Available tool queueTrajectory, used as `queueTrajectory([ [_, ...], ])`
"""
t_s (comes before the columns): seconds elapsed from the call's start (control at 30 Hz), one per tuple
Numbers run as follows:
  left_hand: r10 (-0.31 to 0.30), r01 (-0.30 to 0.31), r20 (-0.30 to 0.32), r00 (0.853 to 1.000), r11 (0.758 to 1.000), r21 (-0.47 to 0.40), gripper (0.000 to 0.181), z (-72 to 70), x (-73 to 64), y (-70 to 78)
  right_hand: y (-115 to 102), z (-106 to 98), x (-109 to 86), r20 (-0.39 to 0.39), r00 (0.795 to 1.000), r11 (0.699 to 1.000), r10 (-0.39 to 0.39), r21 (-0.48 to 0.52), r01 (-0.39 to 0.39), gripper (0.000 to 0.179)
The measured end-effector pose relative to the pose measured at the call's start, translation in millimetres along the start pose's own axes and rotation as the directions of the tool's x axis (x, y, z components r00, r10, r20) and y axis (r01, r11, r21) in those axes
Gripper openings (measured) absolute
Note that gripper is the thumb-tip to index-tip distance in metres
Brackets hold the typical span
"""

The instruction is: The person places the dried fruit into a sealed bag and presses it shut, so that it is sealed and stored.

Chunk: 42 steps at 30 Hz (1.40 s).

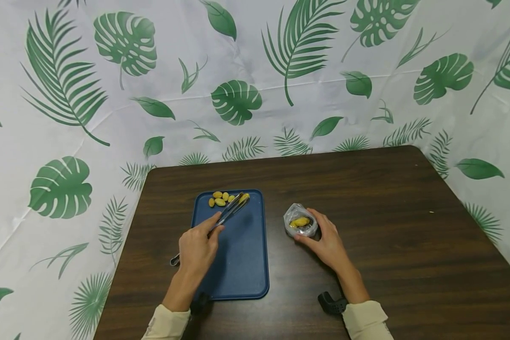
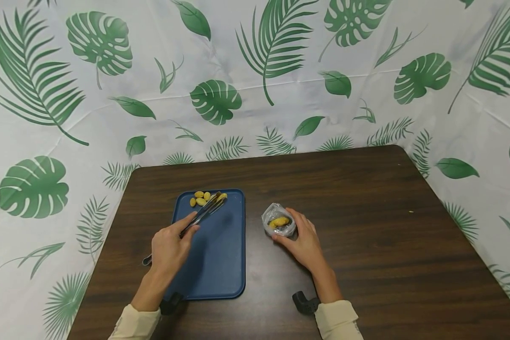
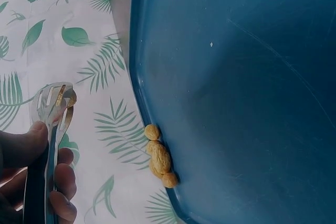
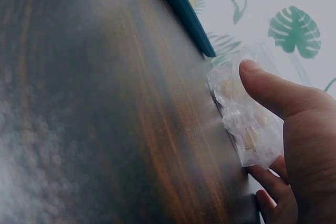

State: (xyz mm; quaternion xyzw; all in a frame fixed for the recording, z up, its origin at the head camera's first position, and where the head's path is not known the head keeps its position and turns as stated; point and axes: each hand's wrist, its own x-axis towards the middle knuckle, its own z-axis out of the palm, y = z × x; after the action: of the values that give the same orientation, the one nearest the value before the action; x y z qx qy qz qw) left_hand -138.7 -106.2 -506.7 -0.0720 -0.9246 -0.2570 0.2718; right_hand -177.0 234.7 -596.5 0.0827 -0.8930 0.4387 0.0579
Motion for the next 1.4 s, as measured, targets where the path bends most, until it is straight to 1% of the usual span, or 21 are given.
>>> queueTrajectory([
  [0.47,0.048,-0.048,-0.003,0.999,0.998,-0.029,0.035,4.4,-2.0,4.2,0,1,1.0,0.005,1.000,1.000,0.003,-0.004,-0.003,0.086],
  [0.93,0.056,-0.056,0.007,0.998,0.998,-0.036,0.036,9.4,-4.8,7.9,-1,0,0.8,0.008,1.000,1.000,0.015,-0.006,-0.015,0.086],
  [1.2,0.050,-0.049,0.024,0.998,0.998,-0.046,0.035,11.6,-6.5,12.3,1,0,1.2,0.005,1.000,1.000,0.000,-0.002,0.000,0.086],
  [1.4,0.059,-0.058,0.025,0.998,0.997,-0.047,0.035,13.0,-8.3,16.2,1,0,1.1,0.006,1.000,1.000,0.005,-0.006,-0.005,0.086],
])
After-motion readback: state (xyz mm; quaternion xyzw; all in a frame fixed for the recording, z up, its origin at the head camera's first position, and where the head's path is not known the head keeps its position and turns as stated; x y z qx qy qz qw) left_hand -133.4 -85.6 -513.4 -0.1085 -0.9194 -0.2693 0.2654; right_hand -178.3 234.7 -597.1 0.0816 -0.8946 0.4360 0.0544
